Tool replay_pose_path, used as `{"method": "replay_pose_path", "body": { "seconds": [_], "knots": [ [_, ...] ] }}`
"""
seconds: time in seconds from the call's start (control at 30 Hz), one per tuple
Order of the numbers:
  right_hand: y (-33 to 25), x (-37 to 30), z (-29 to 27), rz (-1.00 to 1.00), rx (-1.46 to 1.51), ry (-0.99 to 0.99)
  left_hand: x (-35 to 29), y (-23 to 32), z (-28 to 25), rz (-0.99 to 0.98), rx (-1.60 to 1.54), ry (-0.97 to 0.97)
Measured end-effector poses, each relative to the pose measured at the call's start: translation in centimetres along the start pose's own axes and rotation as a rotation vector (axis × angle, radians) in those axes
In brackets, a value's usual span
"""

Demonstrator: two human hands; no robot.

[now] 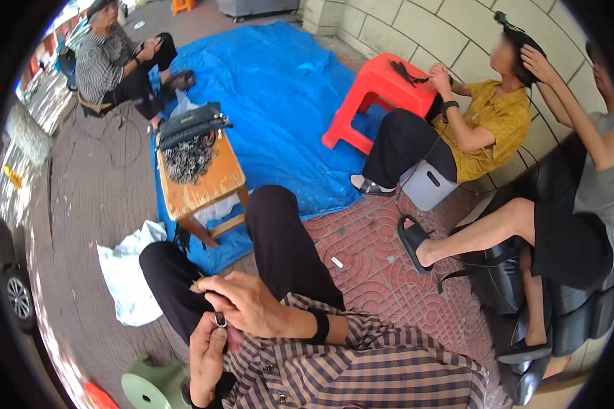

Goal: Manually assembling small black leather or synthetic straps by inserting green components into slots.

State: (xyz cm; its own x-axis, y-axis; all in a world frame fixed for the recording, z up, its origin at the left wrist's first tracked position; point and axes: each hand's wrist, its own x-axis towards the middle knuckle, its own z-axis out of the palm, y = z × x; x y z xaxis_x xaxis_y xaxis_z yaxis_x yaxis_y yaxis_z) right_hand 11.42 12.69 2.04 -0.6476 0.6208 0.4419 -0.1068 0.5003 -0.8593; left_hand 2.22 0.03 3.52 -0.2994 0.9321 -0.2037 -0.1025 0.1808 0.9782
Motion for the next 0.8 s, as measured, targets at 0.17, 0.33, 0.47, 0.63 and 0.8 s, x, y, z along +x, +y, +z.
{"method": "replay_pose_path", "body": {
  "seconds": [0.17, 0.33, 0.47, 0.63, 0.8],
  "knots": [
    [0.4, 0.0, -0.8, 0.054, 0.094, 0.009, 0.8, -0.5, 0.6, 0.056, -0.045, -0.042],
    [0.5, -0.5, -0.8, 0.082, 0.121, -0.095, 0.5, -0.4, 1.0, 0.078, -0.123, 0.075],
    [0.0, -0.4, -1.1, 0.144, 0.143, -0.134, 0.2, -0.5, 0.7, 0.040, -0.144, 0.052],
    [-0.8, -0.5, -0.8, 0.179, 0.173, -0.216, -1.6, -0.8, 0.2, 0.045, -0.118, 0.083],
    [-1.8, -0.2, -1.8, 0.241, 0.179, -0.008, -0.9, 0.3, -0.3, 0.104, -0.157, 0.066]
  ]
}}
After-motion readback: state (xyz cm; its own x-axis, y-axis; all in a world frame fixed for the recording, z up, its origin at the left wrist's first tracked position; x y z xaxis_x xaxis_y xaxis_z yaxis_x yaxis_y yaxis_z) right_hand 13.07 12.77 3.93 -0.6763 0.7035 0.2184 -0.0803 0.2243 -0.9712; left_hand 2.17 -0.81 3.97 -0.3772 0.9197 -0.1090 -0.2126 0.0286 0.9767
